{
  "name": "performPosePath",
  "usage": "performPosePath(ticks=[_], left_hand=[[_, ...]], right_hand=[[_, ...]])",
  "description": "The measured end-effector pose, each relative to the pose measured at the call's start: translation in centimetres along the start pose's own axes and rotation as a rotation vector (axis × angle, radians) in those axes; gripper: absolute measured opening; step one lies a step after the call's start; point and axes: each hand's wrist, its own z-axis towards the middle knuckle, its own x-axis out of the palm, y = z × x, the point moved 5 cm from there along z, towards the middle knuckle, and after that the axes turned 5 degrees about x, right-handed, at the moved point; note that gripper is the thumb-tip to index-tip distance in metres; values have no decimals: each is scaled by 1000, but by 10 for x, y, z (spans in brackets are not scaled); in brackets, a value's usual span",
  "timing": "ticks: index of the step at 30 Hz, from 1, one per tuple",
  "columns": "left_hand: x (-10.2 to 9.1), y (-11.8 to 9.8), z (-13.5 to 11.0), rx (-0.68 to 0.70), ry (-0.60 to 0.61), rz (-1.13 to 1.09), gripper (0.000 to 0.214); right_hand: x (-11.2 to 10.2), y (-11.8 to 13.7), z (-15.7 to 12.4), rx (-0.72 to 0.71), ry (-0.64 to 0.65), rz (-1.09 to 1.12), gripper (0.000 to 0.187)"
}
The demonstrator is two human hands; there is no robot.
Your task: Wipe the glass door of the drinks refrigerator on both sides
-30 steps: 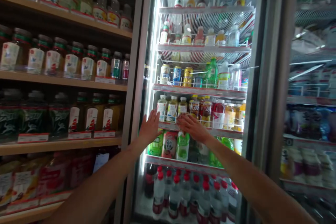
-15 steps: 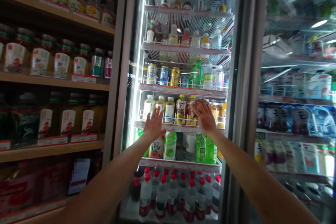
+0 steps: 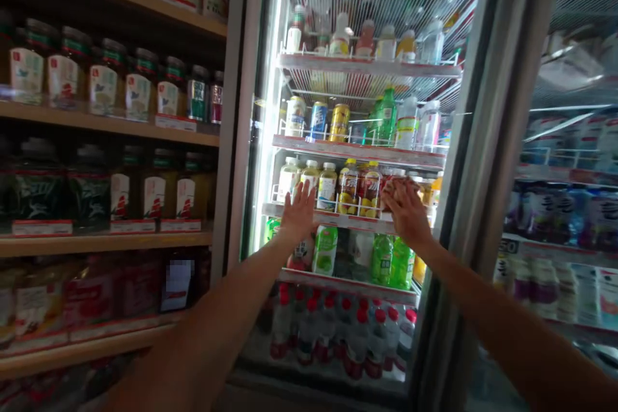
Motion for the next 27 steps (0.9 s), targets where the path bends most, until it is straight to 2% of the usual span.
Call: performPosePath(ticks=[2, 4, 5, 8, 10, 12, 16, 18, 21, 23, 25, 27], left_hand=[[2, -4, -1, -26, 30, -18, 93], [6, -6, -2, -43, 48, -21, 94], [8, -7, -2, -49, 51, -18, 95], [13, -7, -2, -61, 54, -27, 96], [16, -6, -3, -57, 41, -50, 95], [18, -6, -5, -51, 26, -77, 94], [24, -7, -11, -47, 13, -135, 93], [26, -8, -15, -51, 2, -153, 92], [31, -9, -19, -52, -24, -154, 90], [35, -10, -23, -45, -37, -146, 90], [39, -11, -28, -39, -30, -135, 90], [44, -12, -34, -33, -3, -122, 89]], right_hand=[[6, 14, -20, -213, 123, 41, 42], [7, 14, -33, -331, 179, 46, 41], [6, 7, -33, -311, 161, 30, 39], [1, -27, -19, -44, -26, -37, 32], [-2, -35, -20, 85, -121, -47, 34], [-1, -21, -36, 56, -108, -27, 34], [6, 20, -77, -231, 132, 45, 38], [5, 17, -75, -203, 150, 49, 38], [-1, -7, -53, 52, -15, -4, 33], [-1, -10, -51, 140, -84, -8, 34], [5, 8, -66, 73, -36, 40, 35], [14, 34, -90, -98, 97, 98, 35]])
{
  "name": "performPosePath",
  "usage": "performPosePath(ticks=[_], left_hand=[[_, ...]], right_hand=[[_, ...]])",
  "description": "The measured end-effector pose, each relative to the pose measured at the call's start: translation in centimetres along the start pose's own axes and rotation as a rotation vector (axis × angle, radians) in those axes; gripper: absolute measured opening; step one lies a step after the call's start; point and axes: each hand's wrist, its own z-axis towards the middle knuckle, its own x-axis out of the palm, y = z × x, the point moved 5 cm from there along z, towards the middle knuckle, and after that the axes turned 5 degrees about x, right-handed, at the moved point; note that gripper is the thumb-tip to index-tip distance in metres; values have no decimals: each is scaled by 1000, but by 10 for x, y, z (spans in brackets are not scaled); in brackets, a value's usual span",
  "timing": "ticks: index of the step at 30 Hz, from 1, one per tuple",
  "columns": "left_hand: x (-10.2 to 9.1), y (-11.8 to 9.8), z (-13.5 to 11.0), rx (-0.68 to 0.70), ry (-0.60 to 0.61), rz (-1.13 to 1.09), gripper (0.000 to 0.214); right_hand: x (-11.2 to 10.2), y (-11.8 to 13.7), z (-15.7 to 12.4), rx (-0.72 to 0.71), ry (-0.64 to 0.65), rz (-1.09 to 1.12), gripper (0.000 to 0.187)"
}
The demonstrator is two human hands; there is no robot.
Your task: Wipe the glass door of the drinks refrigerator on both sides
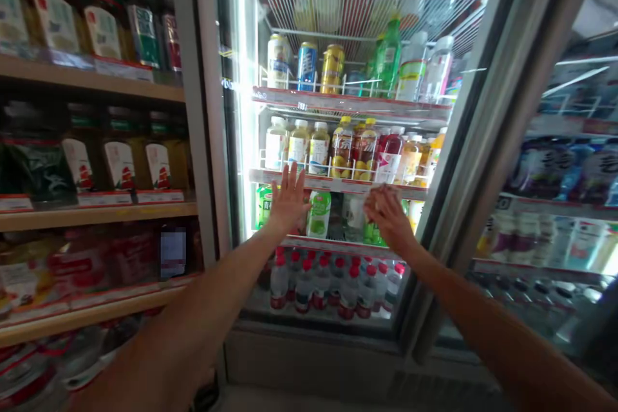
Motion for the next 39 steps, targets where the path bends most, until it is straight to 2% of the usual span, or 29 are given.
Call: performPosePath(ticks=[2, 3, 5, 7, 9, 10, 11, 14, 15, 16, 17, 20, 21, 23, 26, 28, 29, 32, 34, 36, 39], left_hand=[[4, -1, -6, 15, 22, 8, 88], [6, -1, -8, 22, 25, 9, 88], [8, -1, -11, 27, 19, 10, 87], [9, 0, -12, 25, 13, 11, 87], [10, 0, -12, 25, 13, 18, 86], [10, 0, -12, 28, 12, 22, 86], [10, 0, -12, 31, 11, 24, 86], [10, 0, -12, 39, 9, 23, 87], [9, 0, -13, 42, 11, 19, 87], [9, 1, -13, 45, 14, 15, 87], [9, 1, -13, 48, 15, 12, 87], [10, 2, -14, 55, 8, 7, 86], [10, 3, -14, 56, 4, 5, 86], [13, 4, -15, 59, -6, 5, 85], [16, 4, -16, 68, -22, 7, 84], [18, 4, -17, 68, -23, 11, 82], [18, 4, -18, 65, -19, 12, 82], [20, 4, -23, 59, -19, 11, 81], [22, 3, -27, 72, -32, 10, 80], [24, 3, -31, 88, -53, 14, 79], [29, 2, -36, 97, -90, 20, 77]], right_hand=[[9, 18, -13, -125, 121, 22, 36], [11, 19, -13, -135, 143, 18, 36], [7, 8, 0, -27, 95, -6, 36], [1, -6, 17, 161, -11, -26, 37], [2, -8, 22, 267, -66, -21, 38], [5, 0, 18, 237, -53, -3, 38], [10, 12, 12, 146, -9, 25, 39], [22, 47, -14, -231, 175, 106, 40], [23, 50, -18, -286, 210, 112, 40], [22, 46, -16, -274, 216, 101, 40], [19, 36, -10, -199, 192, 77, 40], [8, 2, 13, 118, 44, -3, 39], [5, -3, 15, 182, 7, -17, 38], [7, 2, 7, 189, 7, -13, 38], [17, 26, -21, 0, 147, 35, 39], [19, 28, -31, -52, 180, 33, 40], [16, 21, -30, -13, 144, 15, 40], [4, -7, -19, 240, -66, -39, 42], [2, -13, -20, 324, -131, -41, 44], [8, 0, -30, 238, -64, -25, 45], [18, 22, -44, -3, 104, -6, 46]])
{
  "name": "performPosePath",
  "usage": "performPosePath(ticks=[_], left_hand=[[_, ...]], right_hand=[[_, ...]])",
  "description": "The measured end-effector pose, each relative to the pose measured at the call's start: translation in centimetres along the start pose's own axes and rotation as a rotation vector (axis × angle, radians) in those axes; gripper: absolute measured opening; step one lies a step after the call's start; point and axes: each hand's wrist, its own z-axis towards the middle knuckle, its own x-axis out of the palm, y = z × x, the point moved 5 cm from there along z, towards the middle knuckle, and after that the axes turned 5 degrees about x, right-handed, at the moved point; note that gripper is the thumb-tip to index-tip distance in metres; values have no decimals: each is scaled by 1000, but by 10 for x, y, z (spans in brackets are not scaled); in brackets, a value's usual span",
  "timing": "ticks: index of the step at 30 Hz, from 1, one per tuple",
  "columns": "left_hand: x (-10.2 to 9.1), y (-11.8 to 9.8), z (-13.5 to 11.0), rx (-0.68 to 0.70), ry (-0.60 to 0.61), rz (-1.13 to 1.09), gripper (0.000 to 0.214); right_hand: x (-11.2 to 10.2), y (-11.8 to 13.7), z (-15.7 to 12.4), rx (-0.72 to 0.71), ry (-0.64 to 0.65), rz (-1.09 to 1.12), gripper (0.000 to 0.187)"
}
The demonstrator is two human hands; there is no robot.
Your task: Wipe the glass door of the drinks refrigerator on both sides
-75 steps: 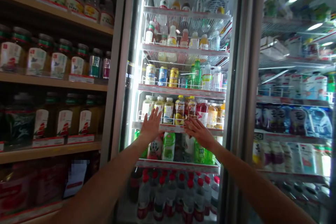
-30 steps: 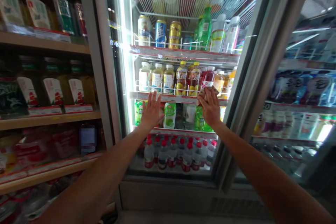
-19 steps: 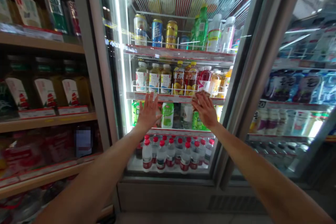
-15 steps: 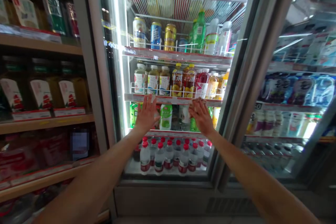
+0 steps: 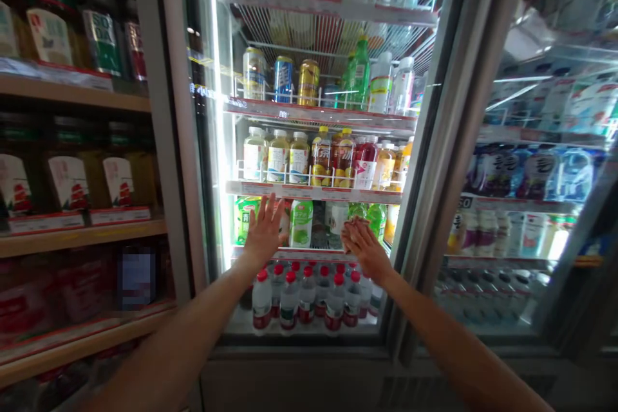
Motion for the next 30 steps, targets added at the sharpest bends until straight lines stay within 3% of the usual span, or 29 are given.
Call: performPosePath(ticks=[2, 5, 7, 9, 12, 14, 19, 25, 27, 30], left_hand=[[3, -1, -2, 1, -21, 8, 76], [6, -1, -5, 2, -33, 19, 75], [7, -2, -7, 5, -26, 19, 75], [8, -2, -11, 11, -5, 14, 76], [10, -3, -16, 22, 28, 9, 77], [11, -3, -20, 24, 33, 7, 78], [16, -3, -28, 25, 29, -8, 79], [21, 0, -38, 66, 69, -18, 80], [22, 0, -40, 71, 77, -23, 79], [23, 1, -44, 83, 87, -18, 80]], right_hand=[[-1, -3, 6, -19, 12, -11, 45], [-11, -23, 28, 188, -144, -47, 43], [-12, -22, 31, 269, -207, -57, 43], [-4, -4, 22, 160, -129, -37, 46], [9, 28, 4, -150, 52, 5, 51], [8, 28, 8, -190, 62, 13, 49], [-4, 3, 47, 181, -152, -51, 44], [15, 52, 32, -187, 29, 37, 45], [13, 50, 45, -106, 10, 52, 44], [9, 42, 68, 149, -70, 52, 44]])
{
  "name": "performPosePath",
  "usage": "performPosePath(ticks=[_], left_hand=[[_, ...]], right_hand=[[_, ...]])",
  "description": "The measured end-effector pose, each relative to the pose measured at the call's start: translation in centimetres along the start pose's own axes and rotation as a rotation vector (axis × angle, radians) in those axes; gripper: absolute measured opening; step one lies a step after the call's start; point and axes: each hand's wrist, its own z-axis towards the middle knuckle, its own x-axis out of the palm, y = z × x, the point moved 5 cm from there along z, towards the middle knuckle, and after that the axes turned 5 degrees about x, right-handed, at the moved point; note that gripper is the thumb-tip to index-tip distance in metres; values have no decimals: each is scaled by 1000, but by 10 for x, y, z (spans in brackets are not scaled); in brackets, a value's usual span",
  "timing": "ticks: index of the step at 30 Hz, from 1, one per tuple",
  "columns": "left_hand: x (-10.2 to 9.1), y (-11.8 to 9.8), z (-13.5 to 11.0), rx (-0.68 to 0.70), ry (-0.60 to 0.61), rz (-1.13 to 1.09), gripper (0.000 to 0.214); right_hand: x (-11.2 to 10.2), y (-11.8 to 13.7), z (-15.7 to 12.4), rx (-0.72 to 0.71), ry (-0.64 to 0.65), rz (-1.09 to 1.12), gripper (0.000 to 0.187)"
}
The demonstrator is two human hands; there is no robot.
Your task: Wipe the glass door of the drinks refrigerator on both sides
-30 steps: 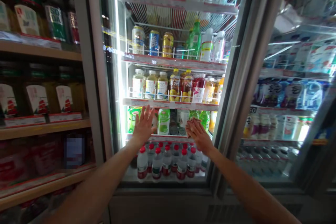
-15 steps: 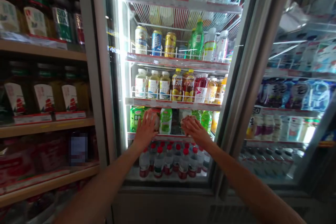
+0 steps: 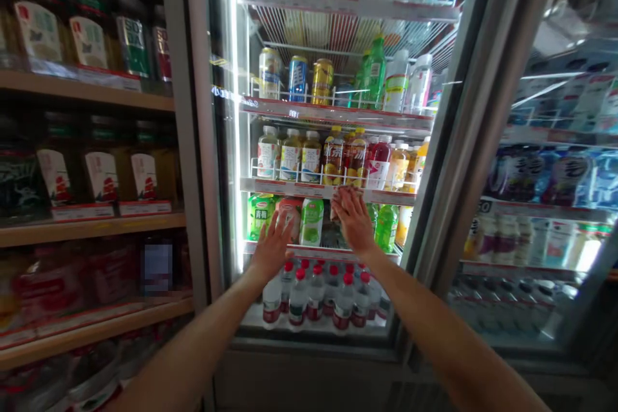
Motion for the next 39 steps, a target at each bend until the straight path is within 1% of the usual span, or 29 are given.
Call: performPosePath(ticks=[1, 2, 3, 5, 6, 7, 8, 11, 12, 13, 14, 17, 18, 19, 20, 24, 25, 26, 27, 29, 30, 31, 32, 33, 36, 37, 39], left_hand=[[1, 0, -2, 8, 5, 7, 80], [1, 1, -4, 18, 10, 16, 80], [1, 2, -7, 29, 18, 28, 80], [1, 5, -11, 44, 48, 53, 78], [1, 6, -12, 54, 71, 62, 77], [1, 7, -14, 64, 94, 69, 77], [0, 8, -14, 71, 114, 73, 77], [-2, 9, -15, 74, 142, 77, 77], [-2, 9, -15, 72, 142, 79, 77], [-2, 9, -16, 69, 143, 80, 76], [-2, 10, -17, 65, 142, 83, 75], [-4, 15, -23, 55, 129, 97, 72], [-5, 17, -25, 53, 123, 99, 71], [-6, 20, -27, 51, 116, 99, 70], [-6, 22, -29, 51, 110, 97, 70], [-8, 28, -32, 29, 91, 92, 68], [-8, 29, -32, 20, 89, 94, 68], [-8, 30, -33, 11, 89, 95, 68], [-8, 32, -33, -5, 89, 97, 68], [-9, 38, -35, -43, 93, 106, 67], [-9, 42, -37, -60, 98, 113, 67], [-9, 46, -39, -74, 103, 120, 66], [-10, 50, -41, -84, 107, 125, 65], [-10, 52, -42, -88, 109, 126, 65], [-14, 54, -42, -127, 77, 95, 64], [-17, 51, -39, -141, 48, 71, 63], [-24, 40, -28, -129, -44, -11, 60]], right_hand=[[1, 4, 2, 27, -9, 2, 44], [3, 11, 0, -3, -1, 7, 44], [6, 21, -5, -79, 24, 13, 43], [12, 39, -16, -277, 95, 16, 43], [14, 45, -19, -345, 120, 16, 43], [14, 46, -17, -367, 126, 14, 43], [13, 44, -10, -337, 114, 9, 43], [5, 28, 22, -81, -8, -20, 40], [3, 26, 28, -22, -42, -28, 40], [3, 27, 30, -13, -52, -30, 40], [5, 33, 27, -64, -39, -23, 40], [15, 57, 5, -374, 97, 20, 42], [17, 60, 0, -446, 137, 33, 43], [18, 61, 1, -468, 159, 43, 45], [17, 57, 7, -433, 159, 49, 47], [7, 31, 52, -70, 33, 54, 47], [6, 31, 56, -40, 17, 55, 47], [8, 34, 55, -70, 22, 60, 46], [10, 42, 50, -150, 47, 66, 46], [16, 59, 32, -362, 112, 70, 45], [18, 65, 25, -444, 130, 69, 44], [18, 68, 21, -479, 129, 63, 43], [17, 68, 23, -459, 113, 53, 43], [16, 65, 29, -390, 85, 44, 43], [9, 50, 54, -117, 2, 50, 45], [9, 48, 60, -74, -7, 67, 46], [10, 48, 64, -82, -5, 115, 50]])
